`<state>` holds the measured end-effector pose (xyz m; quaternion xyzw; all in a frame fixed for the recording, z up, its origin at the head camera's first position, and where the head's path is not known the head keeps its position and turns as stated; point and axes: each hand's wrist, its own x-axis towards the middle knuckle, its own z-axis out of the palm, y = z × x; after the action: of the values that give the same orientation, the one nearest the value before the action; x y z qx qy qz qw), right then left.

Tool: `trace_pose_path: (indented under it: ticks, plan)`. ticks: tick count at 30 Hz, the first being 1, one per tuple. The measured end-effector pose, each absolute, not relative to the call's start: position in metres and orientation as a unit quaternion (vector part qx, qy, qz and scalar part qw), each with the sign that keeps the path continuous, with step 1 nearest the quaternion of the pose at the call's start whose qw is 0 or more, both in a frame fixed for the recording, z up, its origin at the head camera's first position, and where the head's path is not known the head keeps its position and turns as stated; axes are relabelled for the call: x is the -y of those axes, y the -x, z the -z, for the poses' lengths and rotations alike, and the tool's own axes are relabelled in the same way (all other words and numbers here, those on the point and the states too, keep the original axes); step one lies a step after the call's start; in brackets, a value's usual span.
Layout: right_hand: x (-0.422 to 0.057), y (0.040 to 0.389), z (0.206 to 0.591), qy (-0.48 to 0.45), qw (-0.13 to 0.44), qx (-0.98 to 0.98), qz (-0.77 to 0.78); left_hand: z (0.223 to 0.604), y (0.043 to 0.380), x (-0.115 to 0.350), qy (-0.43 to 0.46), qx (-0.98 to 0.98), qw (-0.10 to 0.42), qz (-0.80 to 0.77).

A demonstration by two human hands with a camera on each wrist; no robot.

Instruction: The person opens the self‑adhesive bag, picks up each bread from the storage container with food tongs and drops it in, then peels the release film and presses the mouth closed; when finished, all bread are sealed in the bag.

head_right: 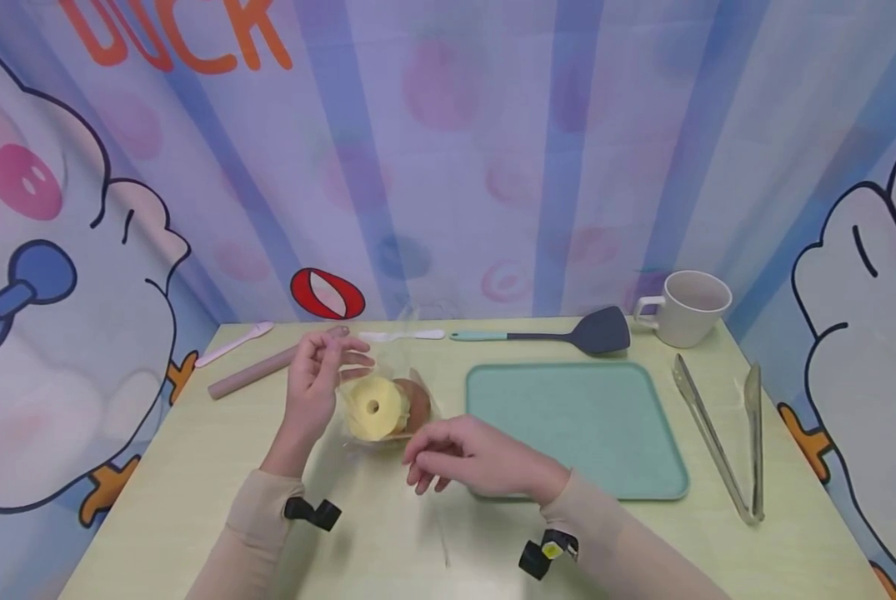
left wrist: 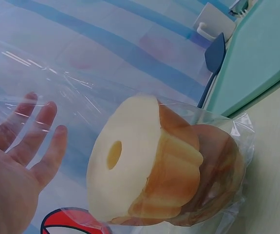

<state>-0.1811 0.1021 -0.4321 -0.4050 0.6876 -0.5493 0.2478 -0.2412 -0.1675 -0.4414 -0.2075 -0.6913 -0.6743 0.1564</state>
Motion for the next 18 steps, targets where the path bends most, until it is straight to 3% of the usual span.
trace_pose_path:
  ticks: [5, 10, 14, 18]
  plan:
    - [-0.107, 0.190, 0.415, 0.349, 0.141, -0.703, 0.603, 0.440, 0.241, 0.166, 0.217, 0.687, 0.156, 0.675]
    - [-0.112, 0.196, 0.403, 0.310, 0.105, -0.707, 0.627, 0.439, 0.241, 0.164, 0.218, 0.692, 0.155, 0.670]
    - [-0.109, 0.195, 0.403, 0.320, 0.111, -0.693, 0.636, 0.438, 0.240, 0.164, 0.213, 0.698, 0.152, 0.667]
    - [-0.101, 0.182, 0.409, 0.436, 0.205, -0.677, 0.556, 0.439, 0.239, 0.164, 0.211, 0.701, 0.151, 0.664]
